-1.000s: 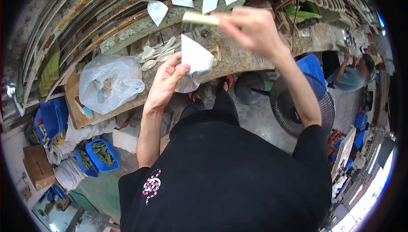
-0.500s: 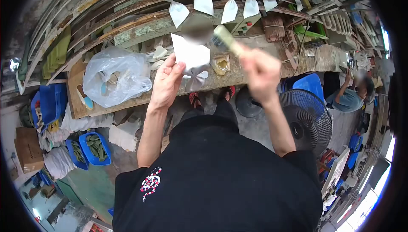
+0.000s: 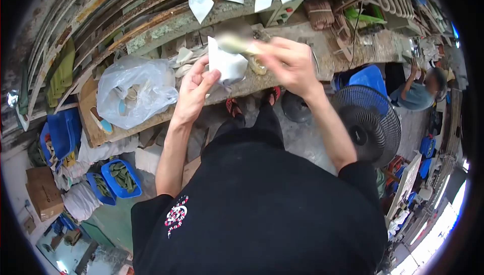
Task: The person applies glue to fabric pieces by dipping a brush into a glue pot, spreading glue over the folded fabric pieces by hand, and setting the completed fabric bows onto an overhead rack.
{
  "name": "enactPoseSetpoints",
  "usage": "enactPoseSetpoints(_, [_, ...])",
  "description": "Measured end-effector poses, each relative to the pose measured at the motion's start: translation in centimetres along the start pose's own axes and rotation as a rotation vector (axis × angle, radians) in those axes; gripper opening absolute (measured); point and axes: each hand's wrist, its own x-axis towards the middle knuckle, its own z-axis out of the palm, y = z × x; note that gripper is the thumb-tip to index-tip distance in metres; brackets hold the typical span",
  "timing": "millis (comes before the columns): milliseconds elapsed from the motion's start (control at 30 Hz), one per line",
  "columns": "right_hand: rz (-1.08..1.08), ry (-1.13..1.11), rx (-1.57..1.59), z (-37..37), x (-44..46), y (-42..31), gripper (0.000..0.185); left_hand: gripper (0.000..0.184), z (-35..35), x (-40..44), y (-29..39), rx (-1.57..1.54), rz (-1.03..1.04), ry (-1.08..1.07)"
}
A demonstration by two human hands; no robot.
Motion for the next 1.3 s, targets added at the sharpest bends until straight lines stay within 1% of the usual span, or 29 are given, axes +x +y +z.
enactPoseSetpoints(33, [-0.105, -0.121, -0.244, 0.6, 1.1, 0.0, 0.023, 0.05, 0.1, -0.4, -0.1, 0.029, -0.017, 0.005])
enactPoseSetpoints(100, [-0.002, -0.139, -0.277, 0.7, 2.5, 3.7, 0.021, 0.047, 0.3, -0.6, 0.4, 0.064, -0.023, 0.0])
enactPoseSetpoints(133, [0.166, -0.057, -0.227, 0.1, 3.3, 3.4, 0.02, 0.047, 0.2, -1.3, 0.5, 0.065, -0.023, 0.008])
enactPoseSetpoints(167, [0.038, 0.064, -0.125, -0.6, 3.9, 3.4, 0.021, 0.047, -0.1, -1.6, 0.4, 0.071, -0.033, 0.002])
enactPoseSetpoints(200, [-0.019, -0.021, 0.044, -1.0, 3.9, 1.4, 0.02, 0.046, -0.4, -1.6, 0.5, 0.078, -0.037, 0.0])
enactPoseSetpoints(233, [-0.035, -0.185, 0.092, -0.2, 3.9, 0.5, 0.02, 0.046, -0.5, -1.9, 0.6, 0.1, -0.018, -0.005])
enactPoseSetpoints(267, [-0.082, -0.297, -0.192, 0.9, 3.8, 1.0, 0.022, 0.046, -0.7, -2.2, 0.7, 0.111, -0.029, -0.006])
enactPoseSetpoints(333, [0.243, -0.358, -0.439, 1.9, 3.0, 6.5, 0.025, 0.046, -1.3, -2.1, 0.8, 0.077, -0.048, -0.02])
enactPoseSetpoints(367, [0.176, -0.08, -0.362, 1.7, 1.8, 9.1, 0.027, 0.042, -1.8, -1.7, 1.1, 0.081, 0.008, 0.075])
enactPoseSetpoints(433, [0.386, 0.244, 0.038, 0.9, -0.3, 9.0, 0.028, 0.04, -3.8, 0.6, 3.7, 0.09, 0.115, 0.13])
enactPoseSetpoints(467, [0.566, 0.249, 0.049, 0.3, -1.6, 8.1, 0.029, 0.039, -5.0, 2.7, 4.8, 0.161, 0.141, 0.316])
enactPoseSetpoints(533, [0.653, 0.315, 0.096, 1.6, -5.0, 7.7, 0.029, 0.042, -8.3, 8.2, 7.6, 0.174, 0.231, 0.362])
enactPoseSetpoints(567, [0.657, 0.35, 0.166, 3.3, -7.5, 9.2, 0.03, 0.041, -11.1, 11.9, 8.5, 0.081, 0.264, 0.315])
enactPoseSetpoints(600, [0.704, 0.321, 0.146, 4.2, -9.2, 9.5, 0.031, 0.03, -13.3, 15.7, 9.1, 0.052, 0.243, 0.38])
enactPoseSetpoints(633, [0.754, 0.309, 0.203, 4.8, -10.5, 9.5, 0.031, 0.029, -17.6, 20.0, 8.9, 0.088, 0.219, 0.442])
enactPoseSetpoints(667, [0.812, 0.288, 0.263, 5.4, -11.9, 9.4, 0.032, 0.044, -21.4, 23.2, 8.3, 0.253, 0.177, 0.544])
enactPoseSetpoints(700, [0.825, 0.302, 0.317, 5.7, -13.3, 9.7, 0.033, 0.066, -24.9, 24.7, 8.6, 0.883, -0.07, 0.783])
enactPoseSetpoints(767, [0.938, 0.373, 0.277, 5.4, -14.1, 8.2, 0.034, 0.078, -27.6, 25.5, 7.0, 1.34, 0.597, 1.07])
enactPoseSetpoints(800, [0.887, 0.41, 0.279, 5.5, -15.4, 9.2, 0.036, 0.066, -22.7, 21.9, 8.2, 1.138, 0.622, 1.015])
enactPoseSetpoints(833, [0.916, 0.395, 0.292, 5.1, -16.5, 10.1, 0.035, 0.049, -20.2, 19.5, 7.5, 0.881, 0.802, 0.874])
enactPoseSetpoints(867, [0.958, 0.376, 0.301, 4.6, -17.8, 10.4, 0.035, 0.034, -18.1, 17.2, 5.5, 0.646, 0.757, 0.841])
enactPoseSetpoints(933, [1.021, 0.381, 0.269, 4.5, -19.1, 10.9, 0.032, 0.026, -14.6, 11.7, 0.2, 1.007, 0.466, 0.893])
enactPoseSetpoints(967, [1.019, 0.421, 0.28, 4.6, -19.2, 11.1, 0.03, 0.023, -14.5, 10.3, -5.0, 0.916, 0.435, 0.763])
enactPoseSetpoints(1067, [1.049, 0.463, 0.291, 4.6, -20.1, 10.3, 0.031, 0.016, -14.1, 7.2, -15.8, 1.183, 0.24, 0.358])
enactPoseSetpoints(1133, [1.074, 0.449, 0.242, 4.0, -19.3, 8.8, 0.033, 0.023, -18.2, 7.9, -21.7, 1.542, 0.334, 0.304])
enactPoseSetpoints(1167, [1.09, 0.453, 0.229, 4.0, -19.6, 8.3, 0.033, 0.032, -20.2, 8.3, -23.7, 1.729, 0.239, 0.258])
enactPoseSetpoints(1233, [1.117, 0.428, 0.204, 4.0, -20.3, 7.6, 0.033, 0.034, -22.4, 9.3, -25.7, 2.019, 0.146, 0.36])
enactPoseSetpoints(1267, [1.13, 0.443, 0.197, 4.3, -21.0, 7.4, 0.033, 0.033, -23.1, 9.8, -26.1, 2.009, 0.02, 0.37])
enactPoseSetpoints(1300, [1.13, 0.444, 0.19, 4.6, -21.5, 7.1, 0.033, 0.033, -23.9, 10.3, -26.1, 2.012, 0.009, 0.35])
